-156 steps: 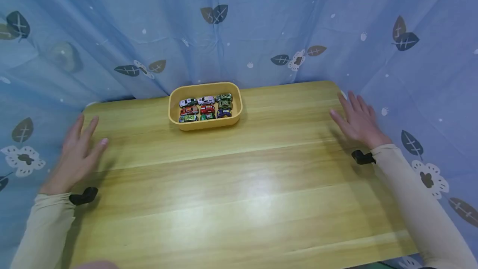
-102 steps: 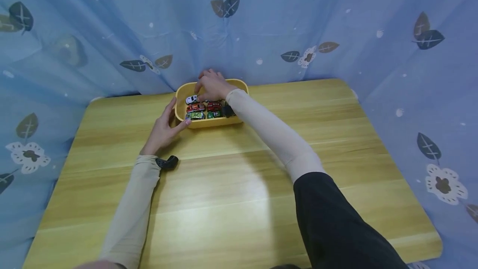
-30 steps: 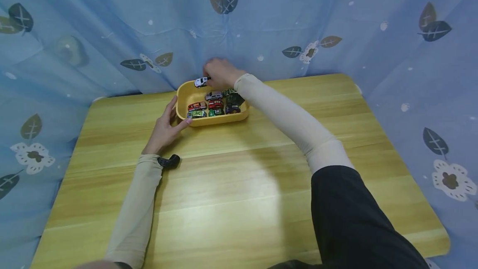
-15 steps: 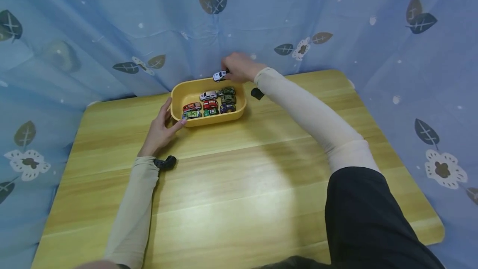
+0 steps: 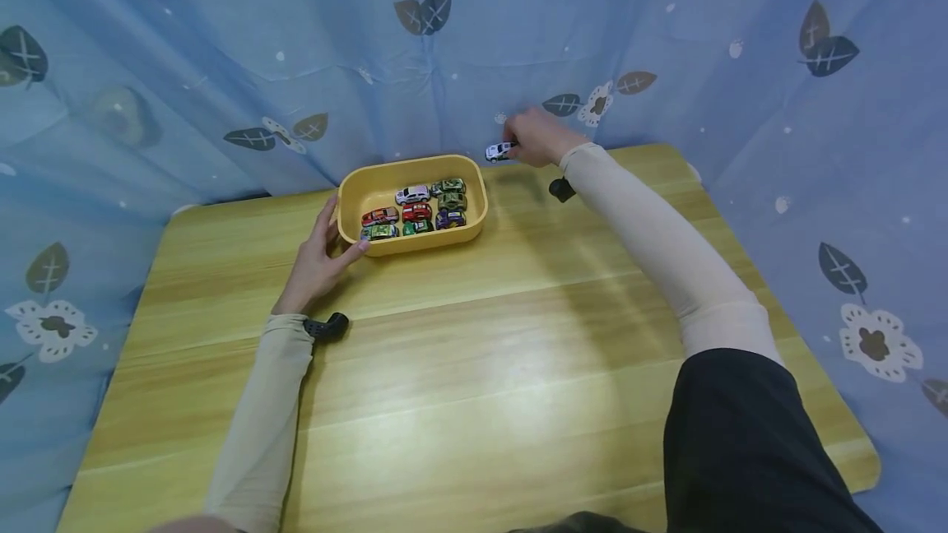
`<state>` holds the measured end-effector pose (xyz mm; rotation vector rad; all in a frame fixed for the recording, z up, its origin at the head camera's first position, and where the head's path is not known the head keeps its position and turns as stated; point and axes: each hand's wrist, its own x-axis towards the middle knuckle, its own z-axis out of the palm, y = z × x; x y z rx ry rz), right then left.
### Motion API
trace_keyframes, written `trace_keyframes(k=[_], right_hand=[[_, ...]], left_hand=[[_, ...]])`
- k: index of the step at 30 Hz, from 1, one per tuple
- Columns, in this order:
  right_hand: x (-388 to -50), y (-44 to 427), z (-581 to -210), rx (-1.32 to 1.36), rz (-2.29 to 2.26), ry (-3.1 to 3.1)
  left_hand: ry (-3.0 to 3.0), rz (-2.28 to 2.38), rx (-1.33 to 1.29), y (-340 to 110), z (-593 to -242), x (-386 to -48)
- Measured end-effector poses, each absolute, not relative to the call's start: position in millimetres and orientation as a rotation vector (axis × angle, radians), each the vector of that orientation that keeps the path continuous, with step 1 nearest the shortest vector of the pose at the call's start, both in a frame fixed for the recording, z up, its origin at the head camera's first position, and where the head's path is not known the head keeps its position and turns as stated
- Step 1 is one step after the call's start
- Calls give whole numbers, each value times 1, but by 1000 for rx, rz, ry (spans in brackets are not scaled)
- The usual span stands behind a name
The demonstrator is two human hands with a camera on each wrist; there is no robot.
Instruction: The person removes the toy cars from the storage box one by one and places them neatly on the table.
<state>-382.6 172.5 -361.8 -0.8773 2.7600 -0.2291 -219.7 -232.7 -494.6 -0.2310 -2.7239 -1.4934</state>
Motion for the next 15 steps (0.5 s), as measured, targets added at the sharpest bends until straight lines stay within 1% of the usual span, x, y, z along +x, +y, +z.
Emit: trace_keyframes(k=[8, 15], right_hand=[[-383, 190, -393, -808, -217, 2728], [-383, 192, -405, -816, -238, 2733]], left_hand=[[-2741, -1483, -216, -233, -495, -219], [-2724, -1512, -225, -233, -495, -220]])
